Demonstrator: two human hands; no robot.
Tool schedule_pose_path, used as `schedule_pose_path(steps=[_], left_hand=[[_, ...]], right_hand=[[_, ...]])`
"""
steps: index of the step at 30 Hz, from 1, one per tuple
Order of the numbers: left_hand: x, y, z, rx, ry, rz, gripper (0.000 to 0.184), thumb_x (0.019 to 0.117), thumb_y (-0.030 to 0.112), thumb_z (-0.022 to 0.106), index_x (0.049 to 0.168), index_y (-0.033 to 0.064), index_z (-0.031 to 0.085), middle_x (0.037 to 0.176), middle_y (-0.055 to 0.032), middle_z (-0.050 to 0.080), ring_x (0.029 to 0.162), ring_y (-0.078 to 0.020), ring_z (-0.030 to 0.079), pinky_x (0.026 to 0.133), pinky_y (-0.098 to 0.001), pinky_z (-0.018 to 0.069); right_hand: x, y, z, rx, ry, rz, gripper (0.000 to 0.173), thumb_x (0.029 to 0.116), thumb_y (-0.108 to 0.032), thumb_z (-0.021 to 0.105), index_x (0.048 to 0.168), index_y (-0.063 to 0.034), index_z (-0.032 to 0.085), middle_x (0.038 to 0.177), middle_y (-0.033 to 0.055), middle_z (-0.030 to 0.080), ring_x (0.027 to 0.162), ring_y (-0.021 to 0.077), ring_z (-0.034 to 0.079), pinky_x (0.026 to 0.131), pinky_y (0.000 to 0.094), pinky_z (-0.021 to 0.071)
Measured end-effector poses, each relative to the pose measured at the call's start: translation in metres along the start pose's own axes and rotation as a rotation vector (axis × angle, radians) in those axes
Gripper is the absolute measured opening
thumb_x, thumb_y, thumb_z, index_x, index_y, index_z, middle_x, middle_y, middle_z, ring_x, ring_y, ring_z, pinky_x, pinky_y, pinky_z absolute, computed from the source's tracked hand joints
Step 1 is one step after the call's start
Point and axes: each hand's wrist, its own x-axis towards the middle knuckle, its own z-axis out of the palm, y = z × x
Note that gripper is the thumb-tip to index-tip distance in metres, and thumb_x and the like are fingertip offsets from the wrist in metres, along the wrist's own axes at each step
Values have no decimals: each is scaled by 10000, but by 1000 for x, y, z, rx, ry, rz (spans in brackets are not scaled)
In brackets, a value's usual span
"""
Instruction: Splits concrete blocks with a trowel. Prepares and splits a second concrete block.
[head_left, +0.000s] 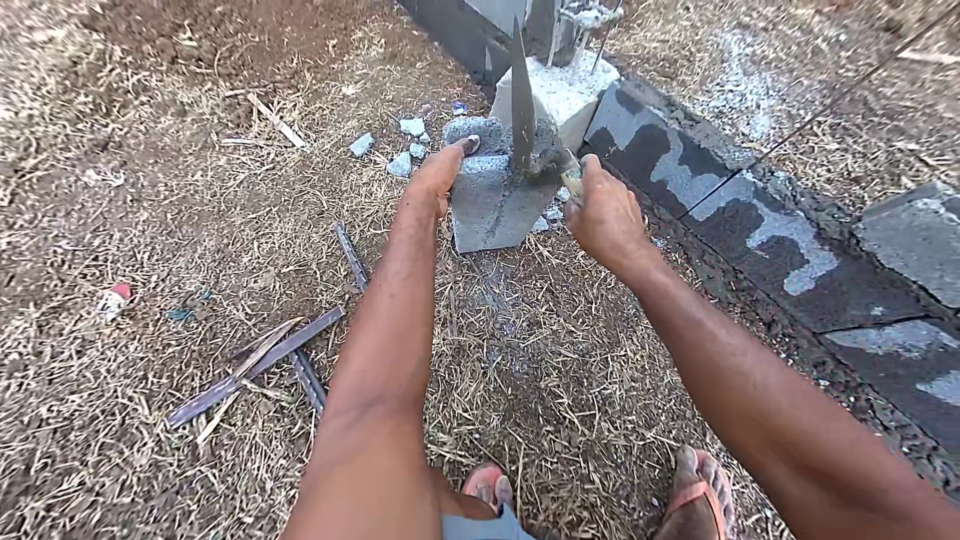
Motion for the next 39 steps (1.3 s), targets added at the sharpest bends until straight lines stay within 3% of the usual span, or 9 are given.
schedule_pose_path(steps=[6,13,19,25,28,29,30,31,39], left_hand=[[1,-1,-1,20,10,16,579,1013,587,488,1376,150,600,1321,-99,645,1228,-260,614,989,-535,520],[-8,-7,-3,18,-47,11,570,1018,589,488,1373,156,596,1273,-80,667,1182,-243,639,955,-502,546],[-26,-6,-11,5,-176,32,484,1049,510,486,1380,169,575,1220,-49,682,1120,-209,655,913,-445,562],[-60,-25,-12,-250,-194,-31,841,952,817,244,1412,175,533,1256,-107,682,1151,-285,660,920,-528,564],[-124,-10,0,-282,-110,-76,627,1128,435,143,1494,-7,395,1389,-271,567,1241,-390,601,963,-516,545],[-146,37,19,-443,124,-487,493,1140,290,208,1519,69,432,1478,-215,515,1367,-374,497,1147,-544,369],[-148,-30,16,-348,14,-80,504,1134,336,263,1445,-13,452,1301,-258,613,1160,-365,644,897,-494,577],[-142,-67,20,-405,10,-33,510,1100,455,347,1380,66,522,1201,-163,671,1079,-289,679,839,-469,598],[-195,-255,62,-402,289,-104,353,1105,325,381,1205,93,628,1070,-62,690,973,-175,677,842,-432,590]], right_hand=[[4,1,2,4,-46,11,484,959,-111,634,1406,-39,466,1219,261,634,1014,461,680,814,651,532],[25,42,3,626,104,47,536,991,-282,665,1418,-39,451,1049,159,666,868,279,699,781,511,602],[38,54,21,993,47,109,519,1039,-344,605,1427,-40,440,1238,130,665,1068,206,694,909,404,595],[29,54,36,1057,26,128,498,1048,-408,583,1407,-83,466,1226,97,668,1034,168,681,872,370,578],[12,58,37,1106,-56,209,505,1070,-447,526,1432,-102,455,1237,101,674,1062,193,695,876,384,596],[2,60,38,1115,-85,256,510,1076,-458,507,1439,-105,443,1207,101,685,1035,199,708,856,387,606],[-10,62,39,1127,-109,312,507,1079,-468,495,1434,-110,440,1164,100,698,974,200,718,810,378,611],[-22,63,41,1135,-137,369,504,1082,-467,486,1439,-115,432,1141,99,702,918,200,719,767,368,610],[-129,95,137,994,-208,640,489,1007,-413,652,1313,-48,540,1019,117,664,855,205,674,755,421,588]])
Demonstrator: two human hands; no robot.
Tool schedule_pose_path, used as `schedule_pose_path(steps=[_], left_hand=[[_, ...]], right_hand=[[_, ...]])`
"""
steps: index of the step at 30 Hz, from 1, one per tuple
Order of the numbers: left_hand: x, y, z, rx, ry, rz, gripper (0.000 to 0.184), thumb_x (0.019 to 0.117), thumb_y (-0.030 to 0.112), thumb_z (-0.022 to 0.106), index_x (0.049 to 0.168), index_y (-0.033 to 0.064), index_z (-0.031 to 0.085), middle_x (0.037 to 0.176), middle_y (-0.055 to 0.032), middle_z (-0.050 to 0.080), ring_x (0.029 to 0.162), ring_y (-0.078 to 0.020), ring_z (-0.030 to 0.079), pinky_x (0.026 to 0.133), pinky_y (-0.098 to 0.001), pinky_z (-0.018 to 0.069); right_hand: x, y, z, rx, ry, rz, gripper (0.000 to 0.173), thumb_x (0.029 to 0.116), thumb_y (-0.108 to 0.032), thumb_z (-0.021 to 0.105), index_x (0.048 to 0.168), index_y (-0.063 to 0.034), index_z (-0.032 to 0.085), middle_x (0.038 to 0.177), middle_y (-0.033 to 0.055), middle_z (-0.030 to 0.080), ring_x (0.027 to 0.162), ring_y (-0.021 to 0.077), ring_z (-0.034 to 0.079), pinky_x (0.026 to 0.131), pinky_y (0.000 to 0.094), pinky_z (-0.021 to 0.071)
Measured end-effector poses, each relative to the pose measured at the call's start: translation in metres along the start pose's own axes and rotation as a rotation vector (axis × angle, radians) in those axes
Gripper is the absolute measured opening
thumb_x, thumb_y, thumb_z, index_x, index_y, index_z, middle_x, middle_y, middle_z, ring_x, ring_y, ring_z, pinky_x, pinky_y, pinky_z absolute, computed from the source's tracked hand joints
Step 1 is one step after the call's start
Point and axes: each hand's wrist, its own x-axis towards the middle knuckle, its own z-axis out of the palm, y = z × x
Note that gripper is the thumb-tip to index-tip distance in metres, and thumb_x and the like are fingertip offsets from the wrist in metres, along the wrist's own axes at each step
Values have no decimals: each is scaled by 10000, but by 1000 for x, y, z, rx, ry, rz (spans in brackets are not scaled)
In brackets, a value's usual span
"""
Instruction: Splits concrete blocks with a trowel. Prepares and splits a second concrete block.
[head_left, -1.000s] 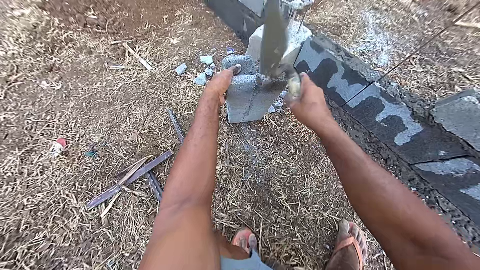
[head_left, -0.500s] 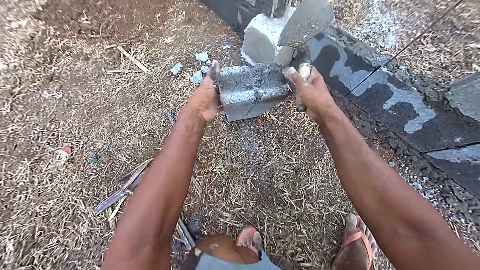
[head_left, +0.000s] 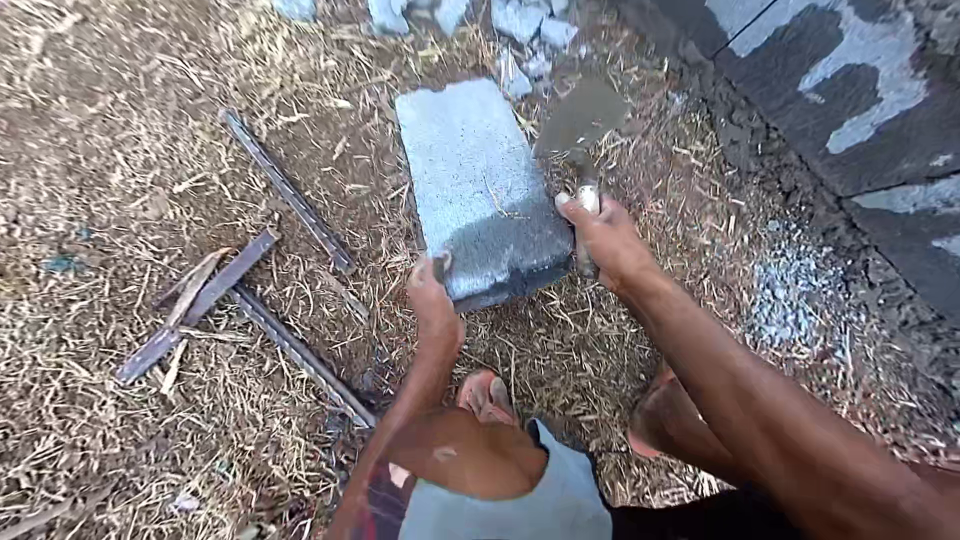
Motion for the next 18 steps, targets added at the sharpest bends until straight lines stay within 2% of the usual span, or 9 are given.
schedule_pose_path(steps=[4,6,8,12,14,15,16,17,18], left_hand=[[18,-77,-20,7,-72,178,318,1037,267,434,1227,94,621,1078,-8,691,971,-113,677,866,-376,592],[30,-93,-23,44,-82,230,334,1031,269,432,1242,83,612,1101,0,686,997,-96,669,892,-368,583],[47,-104,-23,87,-60,257,330,1036,265,404,1200,82,624,1064,9,689,971,-87,673,885,-364,584],[73,-106,-23,170,-80,299,367,1087,283,326,1231,90,603,1078,13,679,990,-76,670,915,-356,577],[76,-98,-24,235,-118,299,393,1094,284,325,1339,82,556,1192,-19,667,1067,-92,662,955,-359,563],[81,-90,-22,254,-137,285,433,1080,244,355,1443,46,487,1296,-63,643,1134,-119,651,997,-371,552],[88,-79,-17,274,-124,259,467,1051,204,411,1476,11,434,1314,-94,629,1143,-138,649,995,-377,559],[93,-69,-13,306,-89,219,471,1038,183,465,1468,-7,436,1283,-114,647,1116,-152,661,969,-385,570],[97,-59,-10,361,-52,185,441,1031,190,508,1425,-4,470,1210,-108,683,1059,-149,683,927,-384,584]], right_hand=[[19,54,8,-78,53,0,512,978,-408,687,1307,-42,545,1001,126,663,855,222,672,765,454,584],[29,66,13,-105,60,13,530,979,-410,684,1327,-39,534,1005,137,671,861,236,683,771,466,591],[41,73,20,-141,63,33,550,978,-424,681,1346,-44,529,1029,150,671,898,255,679,806,492,579],[66,72,24,-222,1,14,538,988,-406,672,1364,-47,531,1026,141,666,906,241,664,818,491,560],[69,62,14,-359,-39,-25,539,1003,-425,642,1372,-51,521,1007,131,664,879,244,665,801,491,562],[67,52,7,-474,-38,-67,543,1009,-426,630,1387,-51,524,1007,148,679,877,277,681,799,526,561],[62,43,-1,-587,-36,-119,547,1017,-421,621,1412,-58,517,1016,167,700,878,314,704,794,560,574],[53,38,-8,-674,-49,-167,543,1032,-409,610,1426,-56,487,989,185,692,834,344,701,745,581,572],[41,38,-14,-720,-83,-205,538,1047,-392,596,1437,-54,440,922,190,660,738,354,674,644,571,563]])
